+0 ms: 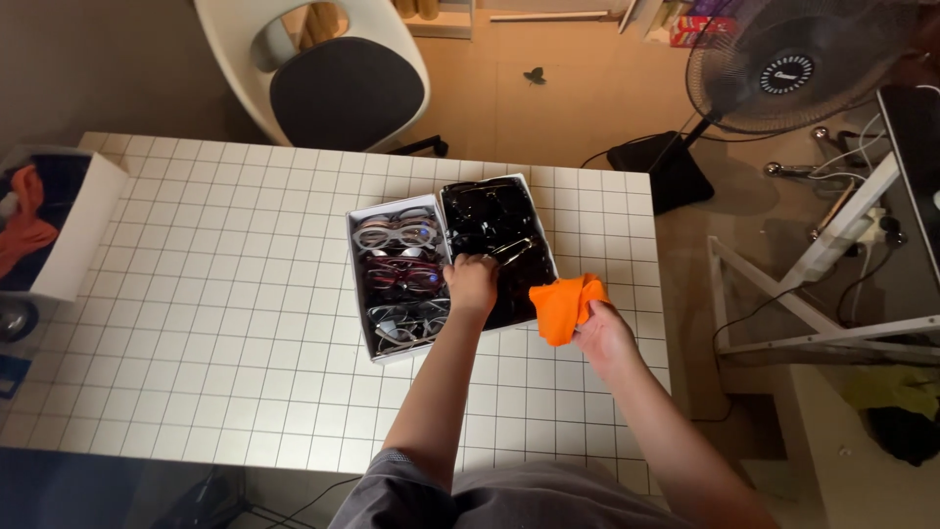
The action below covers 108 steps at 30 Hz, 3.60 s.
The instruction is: The person wipes multiple pairs of sunglasses with an orange cloth, handling them one at a time from a tray and placing them on the table. The person continues wiping each pair's lenses and frames before setting them down.
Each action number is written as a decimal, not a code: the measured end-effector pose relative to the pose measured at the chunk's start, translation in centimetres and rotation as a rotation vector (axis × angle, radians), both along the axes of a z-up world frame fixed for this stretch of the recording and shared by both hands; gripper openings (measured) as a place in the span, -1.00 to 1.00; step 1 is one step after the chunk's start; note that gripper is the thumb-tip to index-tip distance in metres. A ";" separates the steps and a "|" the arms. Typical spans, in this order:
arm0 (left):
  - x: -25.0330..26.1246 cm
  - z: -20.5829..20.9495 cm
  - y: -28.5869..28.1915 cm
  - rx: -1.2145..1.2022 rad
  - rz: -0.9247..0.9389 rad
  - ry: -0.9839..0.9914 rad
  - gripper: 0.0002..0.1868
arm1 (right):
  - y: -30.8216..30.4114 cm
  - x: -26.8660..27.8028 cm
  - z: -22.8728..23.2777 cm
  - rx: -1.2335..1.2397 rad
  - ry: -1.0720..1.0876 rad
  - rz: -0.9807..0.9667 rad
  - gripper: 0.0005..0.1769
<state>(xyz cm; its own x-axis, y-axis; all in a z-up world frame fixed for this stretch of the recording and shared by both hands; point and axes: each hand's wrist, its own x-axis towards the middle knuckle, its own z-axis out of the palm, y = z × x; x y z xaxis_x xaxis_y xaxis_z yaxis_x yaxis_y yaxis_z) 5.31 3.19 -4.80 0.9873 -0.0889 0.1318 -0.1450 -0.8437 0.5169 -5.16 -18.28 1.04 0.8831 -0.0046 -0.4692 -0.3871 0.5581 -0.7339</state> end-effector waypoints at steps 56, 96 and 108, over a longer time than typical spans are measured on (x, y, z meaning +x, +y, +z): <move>-9.0 15.2 4.1 -1.706 -0.018 0.142 -0.88 | 1.8 0.2 1.1 -0.173 -0.032 0.144 -0.60; -14.1 23.2 6.9 -0.570 -0.109 -0.103 -0.34 | 3.9 -0.5 9.8 0.398 -0.434 0.212 -0.41; -13.4 23.2 6.9 -0.806 -0.069 -0.089 -0.33 | 3.3 1.2 9.9 0.054 -0.435 0.322 -0.34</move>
